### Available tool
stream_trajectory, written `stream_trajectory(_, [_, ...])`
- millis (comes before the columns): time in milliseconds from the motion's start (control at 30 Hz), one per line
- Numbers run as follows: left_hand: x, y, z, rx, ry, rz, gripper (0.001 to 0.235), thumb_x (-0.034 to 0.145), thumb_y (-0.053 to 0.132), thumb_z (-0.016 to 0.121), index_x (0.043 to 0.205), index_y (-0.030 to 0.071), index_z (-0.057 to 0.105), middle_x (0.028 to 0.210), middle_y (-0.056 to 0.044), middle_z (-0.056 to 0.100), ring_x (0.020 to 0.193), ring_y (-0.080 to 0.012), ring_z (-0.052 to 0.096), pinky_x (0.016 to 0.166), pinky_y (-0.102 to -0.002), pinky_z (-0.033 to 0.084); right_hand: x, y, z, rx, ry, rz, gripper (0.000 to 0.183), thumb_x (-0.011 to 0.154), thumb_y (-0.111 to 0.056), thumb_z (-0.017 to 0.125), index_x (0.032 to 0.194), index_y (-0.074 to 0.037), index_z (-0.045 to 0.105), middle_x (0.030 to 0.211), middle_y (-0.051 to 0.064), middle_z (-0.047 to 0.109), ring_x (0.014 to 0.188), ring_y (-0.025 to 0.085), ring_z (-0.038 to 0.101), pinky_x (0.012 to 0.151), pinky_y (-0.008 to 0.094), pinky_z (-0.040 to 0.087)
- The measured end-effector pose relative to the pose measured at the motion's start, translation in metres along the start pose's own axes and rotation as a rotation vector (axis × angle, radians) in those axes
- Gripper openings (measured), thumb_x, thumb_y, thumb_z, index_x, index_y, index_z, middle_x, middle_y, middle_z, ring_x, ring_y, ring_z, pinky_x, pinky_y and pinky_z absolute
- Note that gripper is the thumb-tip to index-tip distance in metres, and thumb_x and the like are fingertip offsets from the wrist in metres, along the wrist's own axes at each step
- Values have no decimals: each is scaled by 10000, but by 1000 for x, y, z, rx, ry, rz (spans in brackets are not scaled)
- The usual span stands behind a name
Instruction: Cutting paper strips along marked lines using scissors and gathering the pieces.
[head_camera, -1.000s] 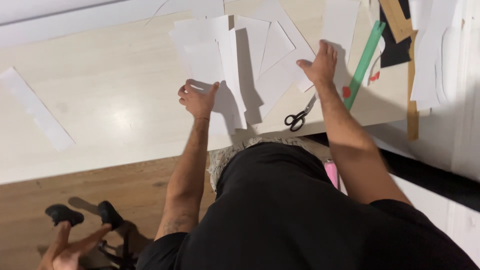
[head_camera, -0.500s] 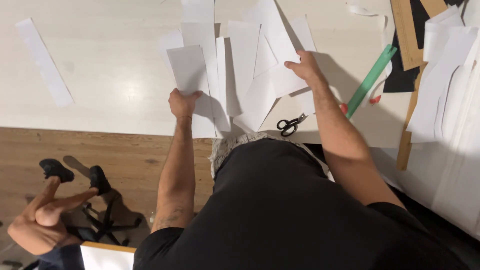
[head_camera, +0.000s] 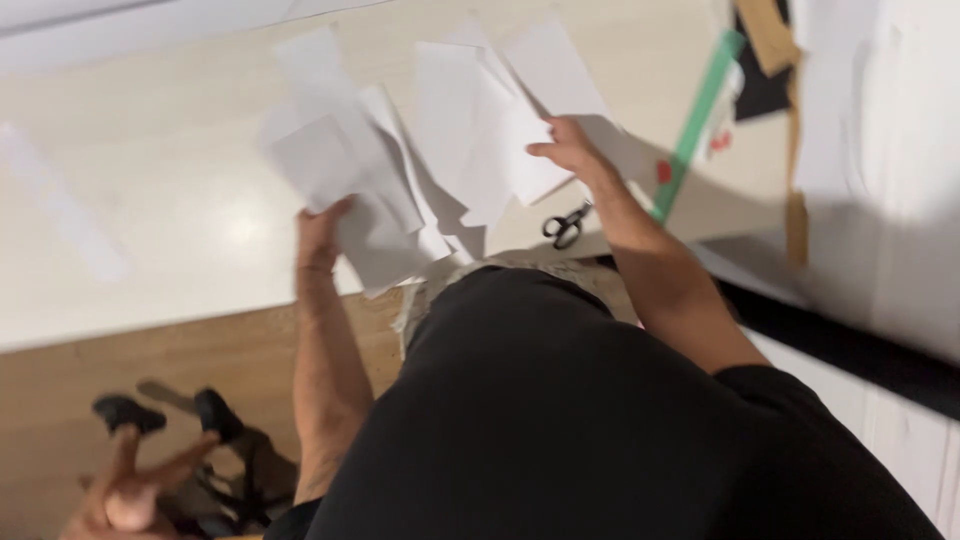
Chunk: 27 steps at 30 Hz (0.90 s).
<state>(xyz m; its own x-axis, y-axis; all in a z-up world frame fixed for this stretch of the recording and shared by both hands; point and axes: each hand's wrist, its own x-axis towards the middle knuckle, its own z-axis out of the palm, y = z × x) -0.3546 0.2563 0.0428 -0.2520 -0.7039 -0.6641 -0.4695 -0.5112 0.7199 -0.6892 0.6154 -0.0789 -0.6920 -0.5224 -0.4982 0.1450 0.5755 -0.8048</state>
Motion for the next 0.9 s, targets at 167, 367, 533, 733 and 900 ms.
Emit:
stream_trajectory(167, [-38,104,-20,-103,-47,135,378,694,156,961,993,37,763,798,-113,736,654,-214,750,624,-324,609,-45,-31,6,-63,165,92,585,803,-375,898,1277,-90,706,1040,101,694,1004,256,705,801,379,558])
stream_trajectory(367, [-34,198,-16,-207,-219,294,402,729,69,944,1086,40,763,905,-107,756,807,-249,784,780,-373,642,-100,-109,34,-147,273,225,680,807,-488,859,1357,-142,655,1231,201,690,1204,369,658,959,459,550])
stream_trajectory(533, [-66,265,25,-310,-510,475,465,763,-19,962,1161,45,730,992,-115,748,929,-269,768,897,-421,618,-89,-69,54,-216,332,231,595,851,-448,834,1321,-128,656,1163,194,721,1134,384,689,894,495,573])
stream_trajectory(733, [-96,298,41,-241,-1026,660,399,878,99,870,1195,120,630,1133,-28,649,1127,-249,637,970,-405,588,-121,-117,60,-70,259,310,293,952,-296,731,1100,-53,660,957,43,638,867,209,614,694,359,457])
stream_trajectory(900, [-45,231,67,156,-823,396,486,784,187,886,1192,-4,704,1202,-138,763,1078,-219,755,1007,-345,636,-140,-132,63,1,292,398,516,1059,-391,658,748,-158,319,731,-38,325,673,127,361,636,341,308])
